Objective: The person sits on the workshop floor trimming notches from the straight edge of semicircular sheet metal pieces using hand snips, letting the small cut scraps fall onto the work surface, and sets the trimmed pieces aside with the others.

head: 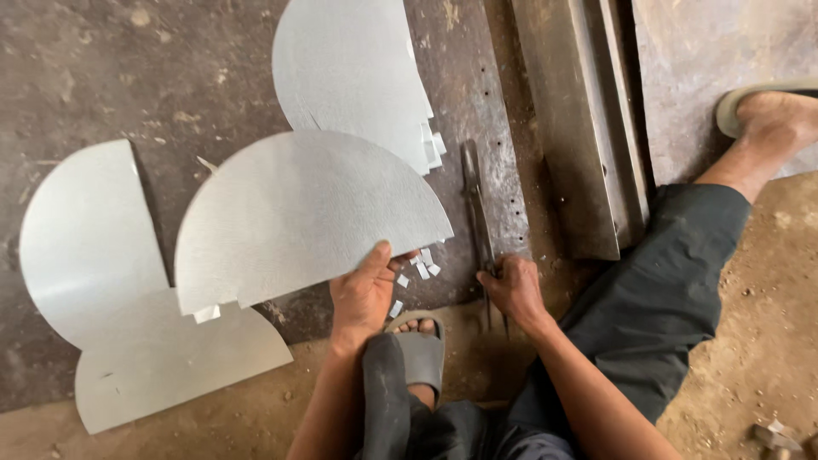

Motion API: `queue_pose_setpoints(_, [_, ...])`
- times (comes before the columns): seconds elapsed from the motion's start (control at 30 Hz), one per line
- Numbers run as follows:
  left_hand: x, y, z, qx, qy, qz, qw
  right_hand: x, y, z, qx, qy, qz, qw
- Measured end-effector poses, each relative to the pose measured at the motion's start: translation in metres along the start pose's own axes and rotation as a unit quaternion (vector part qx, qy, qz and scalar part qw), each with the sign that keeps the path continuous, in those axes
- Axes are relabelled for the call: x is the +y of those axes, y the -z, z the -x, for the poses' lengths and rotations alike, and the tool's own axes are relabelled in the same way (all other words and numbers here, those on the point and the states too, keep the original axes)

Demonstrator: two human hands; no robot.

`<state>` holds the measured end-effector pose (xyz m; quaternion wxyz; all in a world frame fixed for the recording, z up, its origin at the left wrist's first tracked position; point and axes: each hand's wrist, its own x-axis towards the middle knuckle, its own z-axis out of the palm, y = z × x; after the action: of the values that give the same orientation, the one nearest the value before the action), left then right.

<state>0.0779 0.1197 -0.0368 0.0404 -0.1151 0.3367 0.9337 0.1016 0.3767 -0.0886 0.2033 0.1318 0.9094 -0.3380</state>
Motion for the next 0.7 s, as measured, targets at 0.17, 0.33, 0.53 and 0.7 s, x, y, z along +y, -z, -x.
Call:
queue_pose_setpoints(0.17, [0.005,-0.01,-0.006,-0.019,0.02,-0.008,1.0,-0.005,0.017,0.008,-0.13,-0.04,-0.404,0.904])
queue_pose_setpoints(0.33, [0.01,-0.015,-0.019,-0.043,0.004,0.014,0.999,-0.038,0.036,0.022,-0.099,0.026,-0.244,0.964])
queue_pose_setpoints(0.53, [0.023,-0.028,-0.036,-0.078,-0.012,0.05,0.996,-0.042,0.03,0.048,0.027,0.026,-0.223,0.974])
queue_pose_setpoints(0.7, [0.031,-0.046,-0.053,-0.093,-0.017,0.081,0.992,-0.031,0.011,0.048,-0.117,-0.078,-0.346,0.928])
